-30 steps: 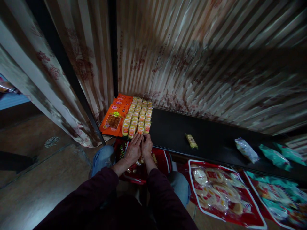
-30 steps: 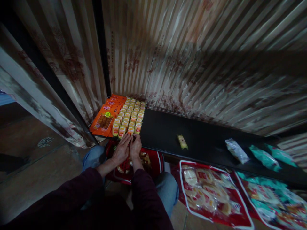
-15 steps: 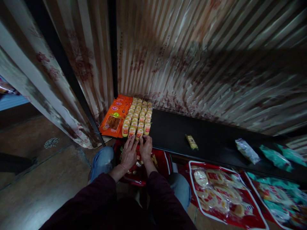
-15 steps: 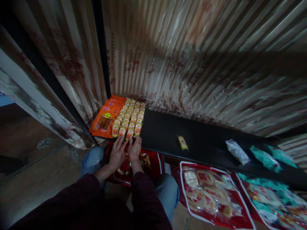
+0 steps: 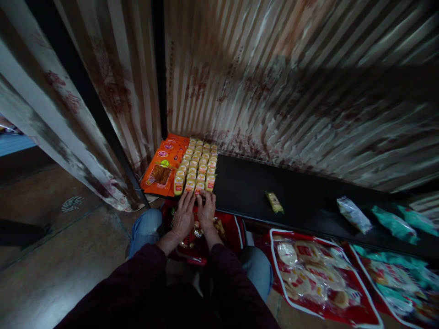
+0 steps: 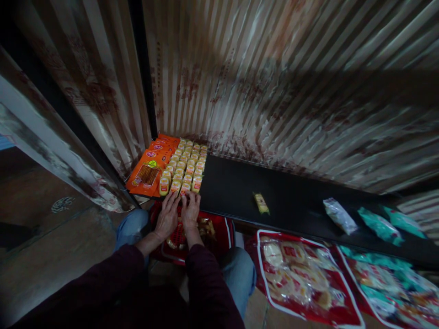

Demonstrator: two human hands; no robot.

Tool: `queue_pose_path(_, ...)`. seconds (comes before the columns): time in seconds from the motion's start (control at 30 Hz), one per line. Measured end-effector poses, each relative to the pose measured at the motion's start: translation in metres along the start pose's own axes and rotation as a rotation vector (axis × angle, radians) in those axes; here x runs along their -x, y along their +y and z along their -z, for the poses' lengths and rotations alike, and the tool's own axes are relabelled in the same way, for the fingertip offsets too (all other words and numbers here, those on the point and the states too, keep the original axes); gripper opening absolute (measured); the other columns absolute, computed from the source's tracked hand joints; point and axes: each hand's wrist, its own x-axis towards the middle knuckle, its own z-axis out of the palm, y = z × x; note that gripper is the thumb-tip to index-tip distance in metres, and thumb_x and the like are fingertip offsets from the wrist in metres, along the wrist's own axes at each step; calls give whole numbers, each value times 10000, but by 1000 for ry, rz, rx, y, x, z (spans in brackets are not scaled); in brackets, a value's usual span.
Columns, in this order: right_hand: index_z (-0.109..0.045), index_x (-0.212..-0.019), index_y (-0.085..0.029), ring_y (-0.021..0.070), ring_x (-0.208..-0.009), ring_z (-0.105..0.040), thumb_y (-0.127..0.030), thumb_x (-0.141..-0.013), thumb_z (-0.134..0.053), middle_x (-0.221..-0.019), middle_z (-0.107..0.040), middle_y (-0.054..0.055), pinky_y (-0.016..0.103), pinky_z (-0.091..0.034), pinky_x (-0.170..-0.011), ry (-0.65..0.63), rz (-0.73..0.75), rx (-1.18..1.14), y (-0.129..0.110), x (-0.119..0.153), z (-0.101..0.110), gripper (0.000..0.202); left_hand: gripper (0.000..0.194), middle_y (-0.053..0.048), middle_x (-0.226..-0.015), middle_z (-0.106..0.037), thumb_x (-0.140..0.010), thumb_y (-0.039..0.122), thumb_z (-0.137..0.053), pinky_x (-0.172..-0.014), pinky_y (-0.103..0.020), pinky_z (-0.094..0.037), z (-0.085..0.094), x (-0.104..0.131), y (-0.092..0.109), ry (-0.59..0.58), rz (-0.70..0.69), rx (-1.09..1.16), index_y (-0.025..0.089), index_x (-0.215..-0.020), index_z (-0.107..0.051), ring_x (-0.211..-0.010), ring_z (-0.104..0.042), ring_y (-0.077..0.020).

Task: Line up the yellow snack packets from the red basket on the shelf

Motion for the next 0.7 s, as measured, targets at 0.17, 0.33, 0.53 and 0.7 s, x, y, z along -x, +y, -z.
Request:
queue_pose_path(0.17, -591, -1030, -205, 187, -1005, -539, -286, -867, -511, -1108, -517, 98, 357, -496, -886, 2, 1, -10, 3, 0, -2, 199, 576, -177, -1481, -366, -815, 4, -345, -1134, -504, -338, 0, -4, -3, -1, 8, 51, 83, -1383, -393, -1439, -206, -253)
queue_pose_path(0.33, -590, -1010, -199, 183, -1026, -541, -263, -867, -497, -1135, -504, 105, 356, -499, -894, 26, 20, -14, 6, -2, -4, 182, 525, -162, -1453, -409, -846, 46, -352, -1125, -506, -354, -2, -8, -8, -7, -11, 34, 105, -1362, -433, -1423, -249, -255)
queue_pose_path(0.53, -598, -976, -182, 179, -1023, -552, -229, -865, -470, -1148, -485, 116, 341, -505, -888, 34, 21, -13, 8, -2, -5, 176, 396, -137, -1334, -532, -897, 115, -384, -1102, -466, -397, -5, -17, -13, 5, -54, -64, 146, -1256, -550, -1350, -378, -245)
queue_pose_path(0.7, -612, -984, -185, 179, -1026, -556, -201, -868, -440, -1132, -502, 112, 361, -486, -935, 29, 39, -15, 13, -3, -7, 209, 377, -137, -1314, -537, -907, 146, -417, -1102, -452, -396, -10, -23, -17, 9, -79, -68, 167, -1257, -555, -1340, -381, -242)
